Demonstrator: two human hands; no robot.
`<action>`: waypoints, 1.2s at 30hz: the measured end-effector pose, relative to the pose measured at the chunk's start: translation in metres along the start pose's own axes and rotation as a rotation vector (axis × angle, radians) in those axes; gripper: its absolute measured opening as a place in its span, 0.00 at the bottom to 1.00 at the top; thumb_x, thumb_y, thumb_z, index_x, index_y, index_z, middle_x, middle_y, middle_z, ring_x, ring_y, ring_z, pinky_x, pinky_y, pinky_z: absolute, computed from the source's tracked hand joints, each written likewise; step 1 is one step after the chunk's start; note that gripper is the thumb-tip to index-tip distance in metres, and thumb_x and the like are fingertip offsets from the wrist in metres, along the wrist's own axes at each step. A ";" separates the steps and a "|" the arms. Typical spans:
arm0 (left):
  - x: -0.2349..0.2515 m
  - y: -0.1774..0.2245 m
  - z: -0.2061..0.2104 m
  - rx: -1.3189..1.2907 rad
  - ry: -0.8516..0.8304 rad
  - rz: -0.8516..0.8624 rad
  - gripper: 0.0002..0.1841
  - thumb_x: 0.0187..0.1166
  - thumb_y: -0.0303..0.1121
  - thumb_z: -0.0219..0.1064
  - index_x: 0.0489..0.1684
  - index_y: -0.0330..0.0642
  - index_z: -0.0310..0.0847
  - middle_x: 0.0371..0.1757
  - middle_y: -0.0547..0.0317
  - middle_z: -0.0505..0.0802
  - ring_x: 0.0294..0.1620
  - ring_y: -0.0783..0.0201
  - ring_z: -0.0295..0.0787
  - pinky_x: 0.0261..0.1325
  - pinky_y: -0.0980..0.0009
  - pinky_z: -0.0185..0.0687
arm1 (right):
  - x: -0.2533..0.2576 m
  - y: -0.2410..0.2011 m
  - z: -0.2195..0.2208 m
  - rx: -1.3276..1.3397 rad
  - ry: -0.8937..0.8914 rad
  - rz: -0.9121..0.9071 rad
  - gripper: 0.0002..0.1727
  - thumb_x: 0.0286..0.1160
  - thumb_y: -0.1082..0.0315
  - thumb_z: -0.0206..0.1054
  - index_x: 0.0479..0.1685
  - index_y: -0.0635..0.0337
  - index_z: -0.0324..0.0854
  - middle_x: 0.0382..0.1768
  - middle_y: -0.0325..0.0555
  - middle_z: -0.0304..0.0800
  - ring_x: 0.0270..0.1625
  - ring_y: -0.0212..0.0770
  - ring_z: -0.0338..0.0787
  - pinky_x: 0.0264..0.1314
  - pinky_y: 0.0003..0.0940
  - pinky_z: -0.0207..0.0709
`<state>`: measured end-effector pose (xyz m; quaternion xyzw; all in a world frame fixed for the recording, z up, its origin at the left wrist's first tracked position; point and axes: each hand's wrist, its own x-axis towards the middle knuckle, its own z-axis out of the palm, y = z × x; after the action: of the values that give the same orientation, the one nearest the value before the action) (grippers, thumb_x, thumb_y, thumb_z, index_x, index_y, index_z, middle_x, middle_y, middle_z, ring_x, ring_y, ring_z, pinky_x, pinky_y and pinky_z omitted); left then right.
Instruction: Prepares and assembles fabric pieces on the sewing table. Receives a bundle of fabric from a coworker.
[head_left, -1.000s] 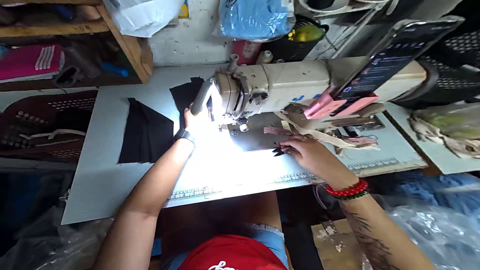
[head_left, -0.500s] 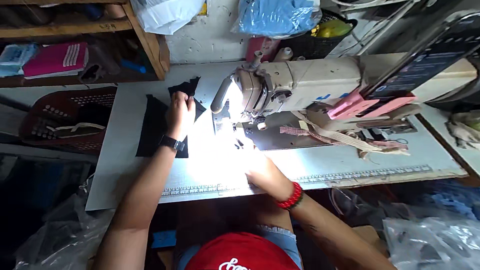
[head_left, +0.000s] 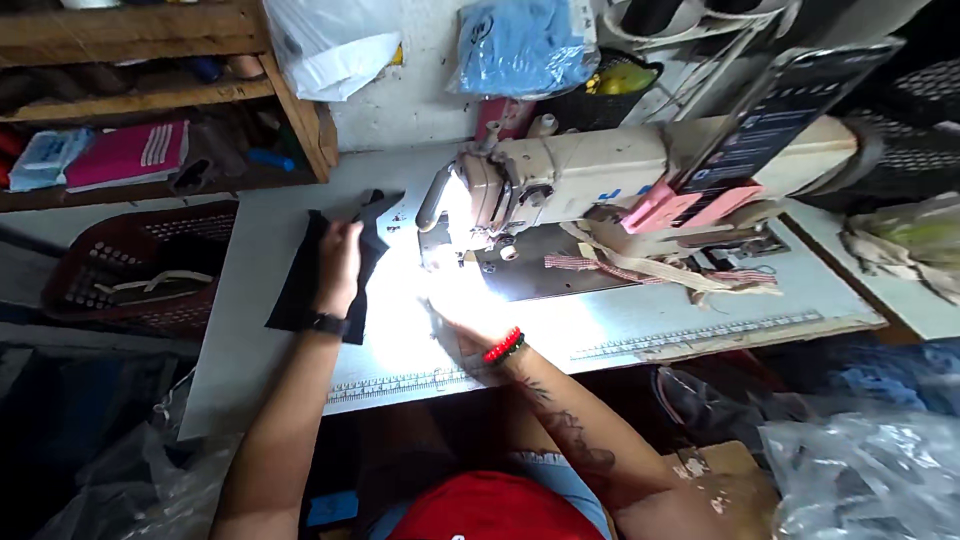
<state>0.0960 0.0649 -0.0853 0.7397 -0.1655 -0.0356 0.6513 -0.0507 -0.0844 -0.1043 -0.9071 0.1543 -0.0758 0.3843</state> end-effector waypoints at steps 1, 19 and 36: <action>-0.010 0.011 -0.004 -0.228 0.004 -0.106 0.16 0.86 0.44 0.58 0.59 0.44 0.82 0.53 0.57 0.91 0.55 0.63 0.89 0.56 0.57 0.87 | -0.014 0.003 -0.005 0.160 -0.014 0.046 0.22 0.84 0.56 0.64 0.68 0.62 0.82 0.53 0.56 0.91 0.55 0.47 0.90 0.61 0.49 0.82; -0.176 0.008 0.017 -1.035 -0.122 -0.358 0.15 0.88 0.40 0.56 0.63 0.45 0.80 0.52 0.53 0.95 0.53 0.61 0.95 0.55 0.60 0.93 | -0.080 -0.007 -0.056 0.656 0.012 -0.220 0.06 0.79 0.70 0.67 0.48 0.59 0.86 0.36 0.31 0.90 0.37 0.21 0.86 0.43 0.20 0.82; -0.130 0.033 0.001 0.289 -1.132 0.394 0.11 0.77 0.38 0.70 0.42 0.39 0.87 0.38 0.58 0.93 0.39 0.69 0.88 0.44 0.67 0.84 | -0.119 0.036 -0.154 -0.007 -0.560 -0.431 0.13 0.82 0.62 0.65 0.57 0.53 0.88 0.43 0.38 0.93 0.42 0.27 0.88 0.49 0.29 0.83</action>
<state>-0.0331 0.0981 -0.0745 0.6423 -0.6223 -0.2791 0.3497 -0.2102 -0.1721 -0.0256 -0.9058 -0.1518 0.0971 0.3836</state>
